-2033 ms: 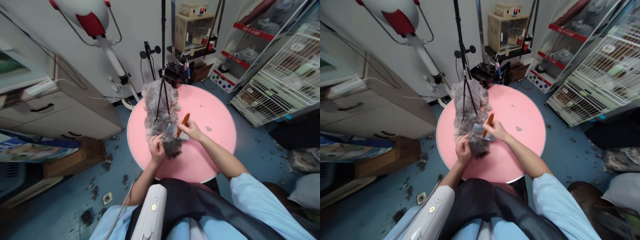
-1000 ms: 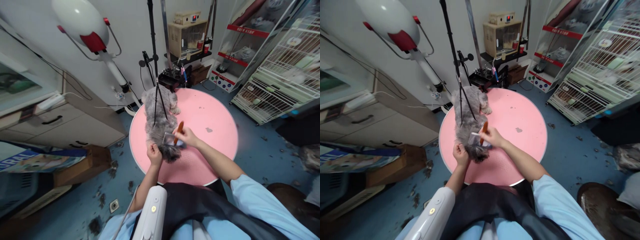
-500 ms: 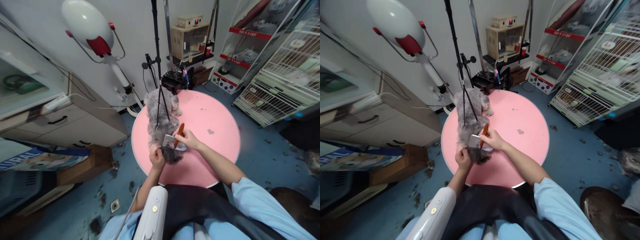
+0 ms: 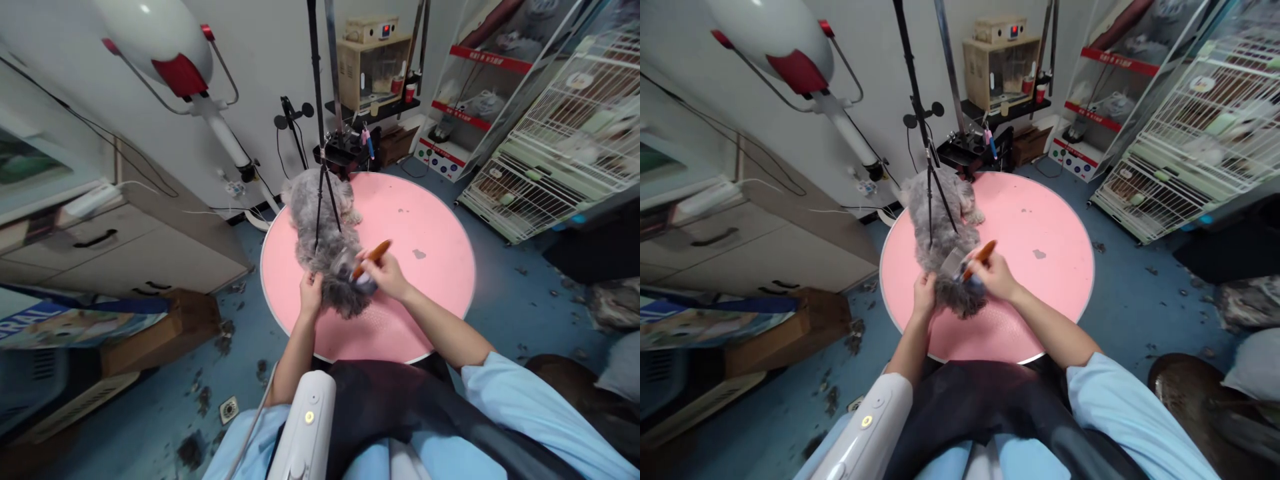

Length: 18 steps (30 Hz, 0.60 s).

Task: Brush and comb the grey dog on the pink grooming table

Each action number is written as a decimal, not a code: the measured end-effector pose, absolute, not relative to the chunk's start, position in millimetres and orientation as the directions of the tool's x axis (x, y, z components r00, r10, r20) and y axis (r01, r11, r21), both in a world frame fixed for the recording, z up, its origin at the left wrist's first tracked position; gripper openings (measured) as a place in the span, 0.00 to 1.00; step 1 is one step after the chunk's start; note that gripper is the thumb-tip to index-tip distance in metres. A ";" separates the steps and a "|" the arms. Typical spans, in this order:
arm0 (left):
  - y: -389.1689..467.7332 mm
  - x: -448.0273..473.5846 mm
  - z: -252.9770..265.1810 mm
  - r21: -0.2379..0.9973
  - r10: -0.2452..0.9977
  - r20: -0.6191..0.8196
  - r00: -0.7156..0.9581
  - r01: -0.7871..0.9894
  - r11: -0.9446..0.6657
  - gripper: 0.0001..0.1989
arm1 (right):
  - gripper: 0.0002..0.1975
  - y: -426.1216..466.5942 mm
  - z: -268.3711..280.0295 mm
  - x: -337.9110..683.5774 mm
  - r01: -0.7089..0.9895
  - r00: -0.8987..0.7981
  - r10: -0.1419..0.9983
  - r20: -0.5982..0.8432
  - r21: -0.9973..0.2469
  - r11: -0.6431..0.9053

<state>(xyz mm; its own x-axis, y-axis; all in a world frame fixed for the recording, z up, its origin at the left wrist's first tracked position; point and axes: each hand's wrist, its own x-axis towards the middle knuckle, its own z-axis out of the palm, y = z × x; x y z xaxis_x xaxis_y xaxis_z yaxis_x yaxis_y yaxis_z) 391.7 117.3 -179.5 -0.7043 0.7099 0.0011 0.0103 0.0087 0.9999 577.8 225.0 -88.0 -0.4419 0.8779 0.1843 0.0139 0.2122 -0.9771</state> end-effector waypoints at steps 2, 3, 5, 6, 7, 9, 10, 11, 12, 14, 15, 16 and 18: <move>115.1 399.4 -177.9 1.000 0.721 0.014 -0.693 -0.010 -0.029 0.20 | 0.23 222.7 -85.8 578.6 0.053 -0.452 0.879 0.150 -0.980 0.194; 114.3 402.8 -176.7 0.999 0.724 0.033 -0.689 -0.006 -0.050 0.21 | 0.23 222.3 -84.3 579.1 0.060 -0.359 0.919 0.166 -0.978 0.200; 112.9 408.1 -174.2 0.996 0.726 0.069 -0.684 0.011 -0.084 0.24 | 0.22 221.4 -81.4 579.7 0.050 -0.180 0.956 0.233 -0.968 0.245; 112.4 410.2 -172.9 0.995 0.720 0.086 -0.688 0.025 -0.095 0.25 | 0.22 220.3 -80.1 579.6 0.043 -0.199 0.946 0.256 -0.962 0.269; 111.9 411.9 -171.6 0.994 0.710 0.102 -0.697 0.041 -0.103 0.26 | 0.21 218.8 -79.1 579.0 0.040 -0.291 0.922 0.255 -0.960 0.278; 111.2 414.6 -169.6 0.990 0.685 0.138 -0.716 0.079 -0.116 0.27 | 0.21 216.4 -77.5 576.8 0.062 -0.459 0.869 0.187 -0.968 0.241; 111.0 415.8 -169.0 0.988 0.675 0.154 -0.721 0.096 -0.122 0.27 | 0.22 216.0 -76.6 575.5 0.073 -0.446 0.879 0.167 -0.972 0.222; 110.9 416.9 -168.6 0.986 0.671 0.166 -0.722 0.108 -0.128 0.27 | 0.22 216.2 -75.7 574.5 0.071 -0.366 0.914 0.175 -0.974 0.215; 111.1 418.0 -168.5 0.985 0.672 0.174 -0.720 0.115 -0.132 0.27 | 0.22 216.7 -74.8 573.7 0.060 -0.261 0.944 0.202 -0.973 0.225; 111.8 420.7 -169.2 0.984 0.677 0.177 -0.714 0.117 -0.134 0.26 | 0.21 217.8 -73.0 573.0 0.037 -0.211 0.943 0.258 -0.962 0.271; 112.4 422.4 -169.9 0.985 0.681 0.174 -0.711 0.112 -0.134 0.25 | 0.20 218.3 -72.3 573.0 0.038 -0.297 0.919 0.261 -0.958 0.284; 113.1 424.2 -170.8 0.986 0.683 0.168 -0.710 0.108 -0.130 0.25 | 0.20 219.1 -71.7 573.1 0.050 -0.401 0.885 0.236 -0.959 0.278; 114.5 428.1 -172.7 0.989 0.682 0.148 -0.716 0.096 -0.114 0.24 | 0.21 222.4 -70.4 574.1 0.090 -0.449 0.875 0.181 -0.965 0.246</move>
<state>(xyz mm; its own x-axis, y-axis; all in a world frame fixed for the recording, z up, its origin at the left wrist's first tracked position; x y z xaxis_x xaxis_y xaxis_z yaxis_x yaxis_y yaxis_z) 428.1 114.5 -172.7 -0.7161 0.6822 0.1478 0.0957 -0.1138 0.9889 574.1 222.4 -70.4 -0.4494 0.8748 0.1809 0.0900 0.2458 -0.9651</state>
